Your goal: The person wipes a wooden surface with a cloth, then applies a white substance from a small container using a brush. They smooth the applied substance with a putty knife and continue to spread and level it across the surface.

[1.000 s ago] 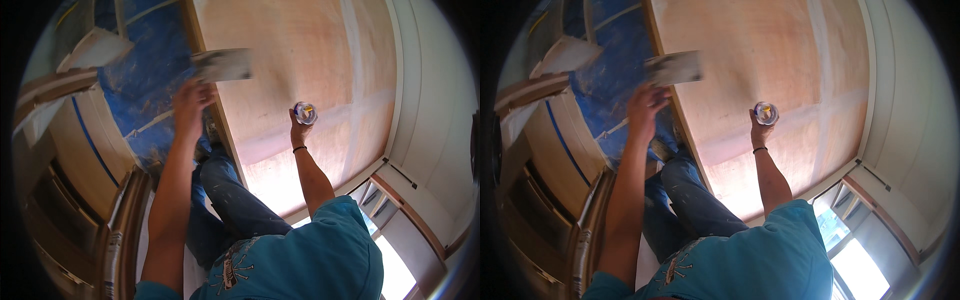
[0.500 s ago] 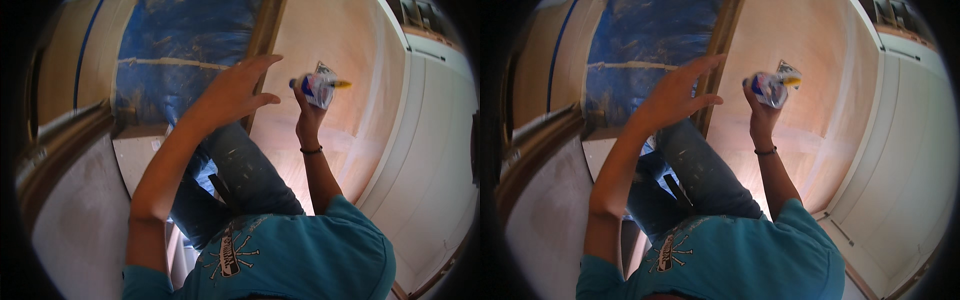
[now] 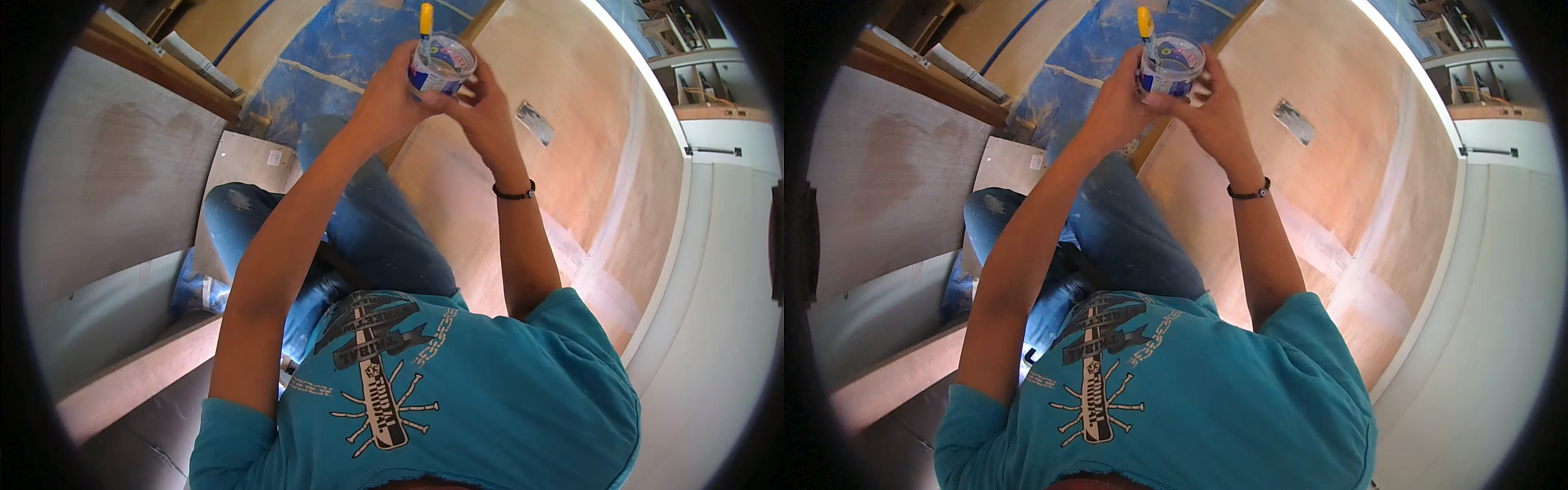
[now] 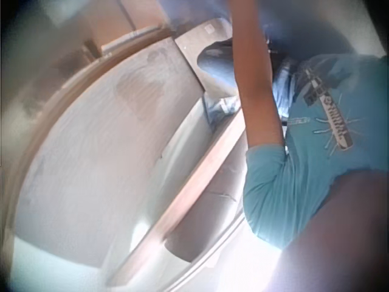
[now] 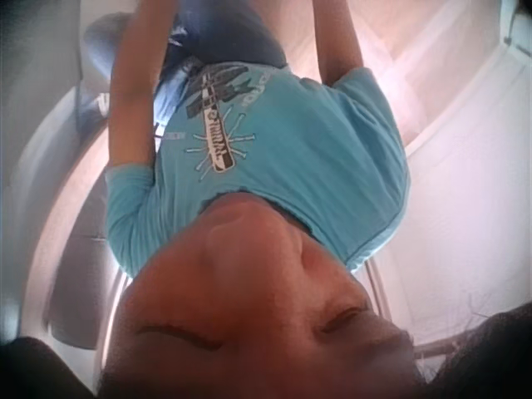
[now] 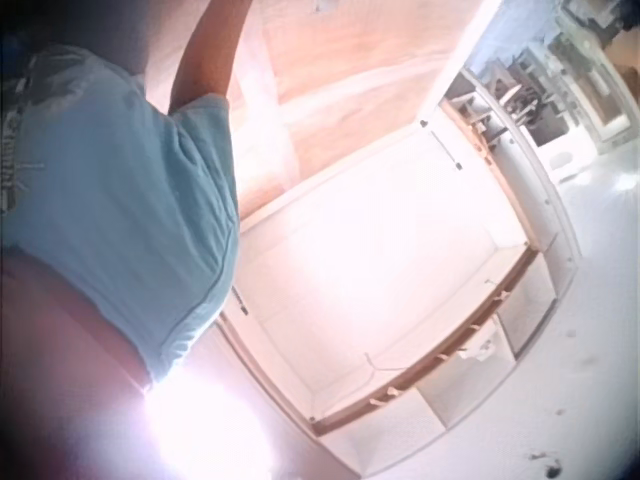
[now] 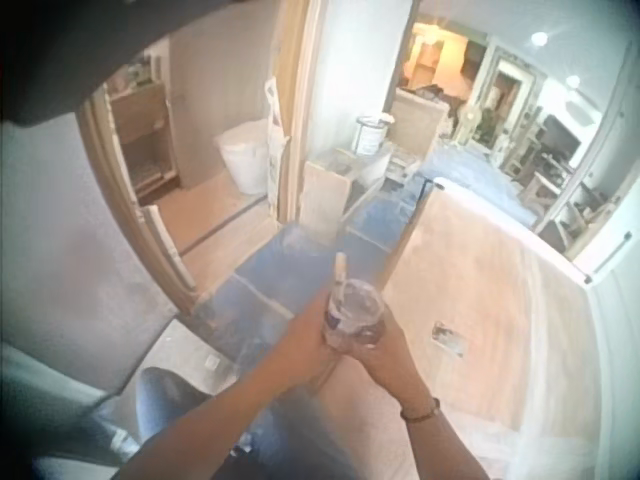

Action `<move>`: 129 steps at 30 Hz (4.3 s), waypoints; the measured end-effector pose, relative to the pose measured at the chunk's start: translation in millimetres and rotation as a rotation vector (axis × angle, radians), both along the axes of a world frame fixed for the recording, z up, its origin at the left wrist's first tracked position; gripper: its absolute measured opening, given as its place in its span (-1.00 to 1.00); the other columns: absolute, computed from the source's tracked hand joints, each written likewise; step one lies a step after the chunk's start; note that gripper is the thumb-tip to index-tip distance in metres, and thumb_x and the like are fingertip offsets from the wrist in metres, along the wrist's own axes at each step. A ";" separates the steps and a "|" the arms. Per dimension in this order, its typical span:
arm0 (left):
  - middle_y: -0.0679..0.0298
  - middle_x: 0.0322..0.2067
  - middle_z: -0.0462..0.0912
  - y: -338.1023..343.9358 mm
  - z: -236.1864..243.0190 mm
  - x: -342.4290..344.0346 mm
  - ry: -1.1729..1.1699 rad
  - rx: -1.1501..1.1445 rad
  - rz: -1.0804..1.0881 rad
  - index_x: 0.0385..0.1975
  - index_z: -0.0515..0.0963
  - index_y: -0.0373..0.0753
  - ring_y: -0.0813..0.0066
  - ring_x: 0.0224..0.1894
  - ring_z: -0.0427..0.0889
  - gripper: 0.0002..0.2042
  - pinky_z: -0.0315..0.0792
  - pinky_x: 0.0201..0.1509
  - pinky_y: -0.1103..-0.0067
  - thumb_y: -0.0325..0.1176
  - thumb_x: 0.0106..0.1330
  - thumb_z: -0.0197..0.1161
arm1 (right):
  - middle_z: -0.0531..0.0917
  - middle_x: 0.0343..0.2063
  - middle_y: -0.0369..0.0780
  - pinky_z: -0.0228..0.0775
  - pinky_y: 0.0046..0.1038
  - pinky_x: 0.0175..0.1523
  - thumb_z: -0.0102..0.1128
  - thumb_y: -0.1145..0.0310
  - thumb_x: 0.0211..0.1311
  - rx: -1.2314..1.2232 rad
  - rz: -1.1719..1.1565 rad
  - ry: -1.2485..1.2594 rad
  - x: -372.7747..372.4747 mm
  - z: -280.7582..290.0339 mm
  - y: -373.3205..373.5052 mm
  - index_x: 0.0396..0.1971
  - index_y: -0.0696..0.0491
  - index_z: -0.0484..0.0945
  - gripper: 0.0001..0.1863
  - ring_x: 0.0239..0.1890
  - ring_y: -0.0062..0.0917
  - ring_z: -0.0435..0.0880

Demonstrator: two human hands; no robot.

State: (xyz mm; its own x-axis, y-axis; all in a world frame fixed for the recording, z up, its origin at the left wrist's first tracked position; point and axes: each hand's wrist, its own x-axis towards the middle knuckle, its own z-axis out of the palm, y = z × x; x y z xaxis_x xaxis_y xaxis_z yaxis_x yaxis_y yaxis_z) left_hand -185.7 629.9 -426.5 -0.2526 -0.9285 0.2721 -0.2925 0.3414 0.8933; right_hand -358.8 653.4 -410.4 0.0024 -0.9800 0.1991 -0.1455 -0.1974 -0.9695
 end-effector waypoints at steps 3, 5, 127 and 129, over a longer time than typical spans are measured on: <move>-0.05 0.22 0.53 36.4 3.4 -19.5 -0.018 0.052 -0.036 0.37 0.28 -0.29 0.05 0.18 0.65 -0.17 0.56 0.20 0.34 -0.28 0.12 0.61 | 0.71 -0.06 -0.25 0.50 -0.29 0.05 0.68 0.00 -0.01 -0.218 -0.296 0.329 -28.8 27.5 36.3 0.31 0.04 0.51 -0.12 0.05 -0.35 0.64; -0.05 0.23 0.51 52.5 9.5 -35.4 -0.081 0.126 -0.111 0.38 0.27 -0.31 0.07 0.20 0.63 -0.15 0.54 0.23 0.34 -0.25 0.12 0.62 | 0.70 -0.13 -0.25 0.49 -0.29 0.00 0.68 -0.01 -0.04 -0.331 -0.257 0.466 -41.4 29.1 49.6 0.19 0.02 0.60 -0.21 -0.03 -0.33 0.64; 0.01 0.21 0.49 87.1 -120.4 -103.2 0.215 0.277 -0.106 0.37 0.15 -0.37 0.28 0.24 0.61 -0.14 0.57 0.27 0.43 -0.34 0.19 0.62 | 0.80 -0.18 -0.21 0.56 -0.39 -0.03 0.24 0.27 0.53 0.170 -1.283 0.286 -260.2 -221.6 355.5 -0.09 0.15 0.72 -0.75 -0.17 -0.53 0.73; 0.01 0.21 0.49 87.3 -117.4 -101.9 0.170 0.274 -0.112 0.37 0.14 -0.37 0.27 0.24 0.61 -0.14 0.57 0.29 0.43 -0.34 0.19 0.62 | 0.80 -0.27 -0.16 0.54 -0.31 -0.18 0.22 0.22 0.54 0.326 -1.409 0.598 -325.0 -193.0 394.9 -0.15 0.15 0.74 -0.71 -0.28 -0.47 0.74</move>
